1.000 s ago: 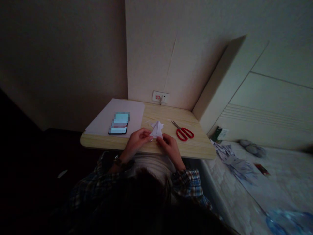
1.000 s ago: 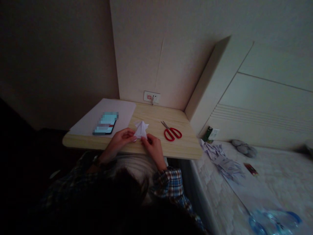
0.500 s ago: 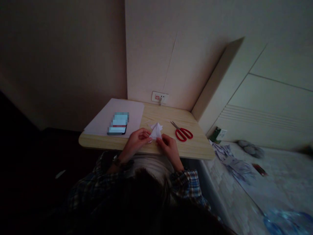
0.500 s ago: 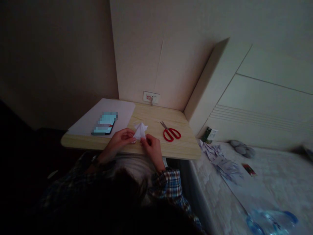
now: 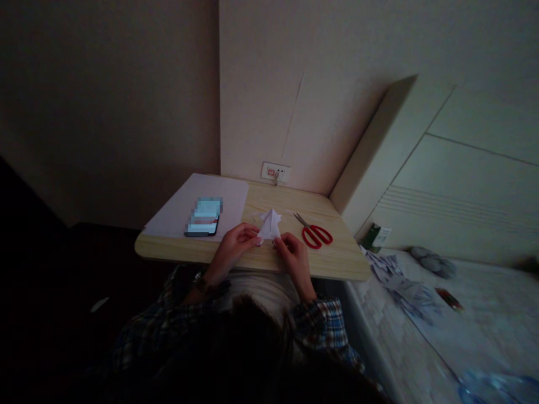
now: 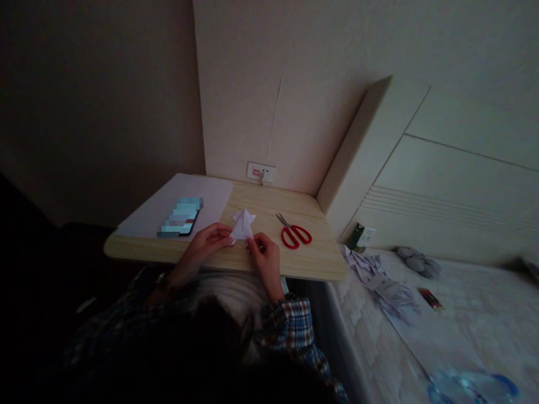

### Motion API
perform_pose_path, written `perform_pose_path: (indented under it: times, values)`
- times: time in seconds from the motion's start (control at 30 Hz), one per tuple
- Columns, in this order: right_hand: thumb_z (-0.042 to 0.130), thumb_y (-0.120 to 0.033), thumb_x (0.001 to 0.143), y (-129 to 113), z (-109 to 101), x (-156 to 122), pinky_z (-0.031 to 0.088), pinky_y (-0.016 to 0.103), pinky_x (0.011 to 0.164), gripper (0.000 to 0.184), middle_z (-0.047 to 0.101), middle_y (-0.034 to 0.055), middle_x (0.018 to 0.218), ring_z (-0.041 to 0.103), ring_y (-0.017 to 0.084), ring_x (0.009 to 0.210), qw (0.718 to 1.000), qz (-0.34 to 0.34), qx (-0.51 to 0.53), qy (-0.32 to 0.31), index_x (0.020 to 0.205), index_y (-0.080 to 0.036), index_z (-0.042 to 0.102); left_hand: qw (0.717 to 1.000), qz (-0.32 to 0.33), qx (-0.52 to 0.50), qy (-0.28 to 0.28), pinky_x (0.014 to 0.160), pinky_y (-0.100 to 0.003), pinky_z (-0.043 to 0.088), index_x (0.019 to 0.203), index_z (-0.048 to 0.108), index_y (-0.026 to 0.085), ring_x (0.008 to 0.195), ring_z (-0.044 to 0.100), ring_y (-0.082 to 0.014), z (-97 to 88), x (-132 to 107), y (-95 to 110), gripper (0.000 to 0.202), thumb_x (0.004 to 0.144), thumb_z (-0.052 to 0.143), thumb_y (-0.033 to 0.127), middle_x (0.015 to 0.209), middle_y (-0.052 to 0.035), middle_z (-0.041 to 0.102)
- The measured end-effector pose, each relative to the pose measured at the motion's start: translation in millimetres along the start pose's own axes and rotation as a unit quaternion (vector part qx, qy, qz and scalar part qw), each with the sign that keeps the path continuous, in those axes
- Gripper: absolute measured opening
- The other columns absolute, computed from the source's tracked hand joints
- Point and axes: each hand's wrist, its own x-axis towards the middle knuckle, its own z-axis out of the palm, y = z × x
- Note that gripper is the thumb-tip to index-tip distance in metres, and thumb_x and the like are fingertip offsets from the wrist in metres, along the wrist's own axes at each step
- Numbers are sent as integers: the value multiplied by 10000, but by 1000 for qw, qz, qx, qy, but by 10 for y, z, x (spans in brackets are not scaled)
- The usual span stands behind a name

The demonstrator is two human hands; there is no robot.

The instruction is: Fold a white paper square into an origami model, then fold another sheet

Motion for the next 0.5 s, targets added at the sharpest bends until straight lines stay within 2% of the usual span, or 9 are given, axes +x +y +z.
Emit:
perform_pose_path:
  times: [0.1, 0.2, 0.33, 0.43, 0.5]
  values:
    - [532, -451, 816, 18, -101, 15, 412, 259, 546, 282, 596, 0, 614, 539, 150, 581, 999, 0, 4, 39, 680, -205, 558, 1000, 0, -9, -1, 764, -333, 539, 862, 601, 179, 742, 680, -188, -10, 8, -12, 300, 655, 728, 357, 722, 0, 676]
    - [540, -476, 806, 48, -339, 171, 414, 262, 537, 293, 608, 12, 645, 533, 149, 573, 996, 0, 4, 86, 708, -202, 560, 1000, -2, -9, -11, 749, -322, 538, 833, 603, 173, 718, 679, -181, -21, 20, -43, 294, 642, 734, 353, 701, 3, 665]
    - [547, -435, 812, 96, -788, 667, 414, 244, 523, 264, 626, 19, 683, 535, 132, 564, 983, 48, -36, 173, 729, -189, 588, 1000, 4, -10, -19, 738, -318, 536, 813, 611, 166, 699, 675, -174, -24, 32, -81, 269, 643, 722, 342, 697, -4, 669]
    - [545, -341, 850, 170, -1055, 1080, 417, 232, 517, 237, 610, 21, 652, 525, 112, 539, 977, 96, -51, 181, 694, -166, 577, 1000, 10, -6, -17, 723, -316, 534, 790, 613, 171, 681, 670, -171, -24, 40, -91, 249, 641, 719, 340, 681, -2, 664]
    - [503, -307, 901, 259, -1149, 1275, 460, 247, 553, 234, 632, 39, 700, 560, 116, 565, 973, 142, -52, 172, 769, -141, 603, 1000, 13, -3, -17, 713, -312, 533, 784, 615, 173, 672, 667, -171, -24, 45, -93, 247, 637, 721, 341, 672, 0, 660]
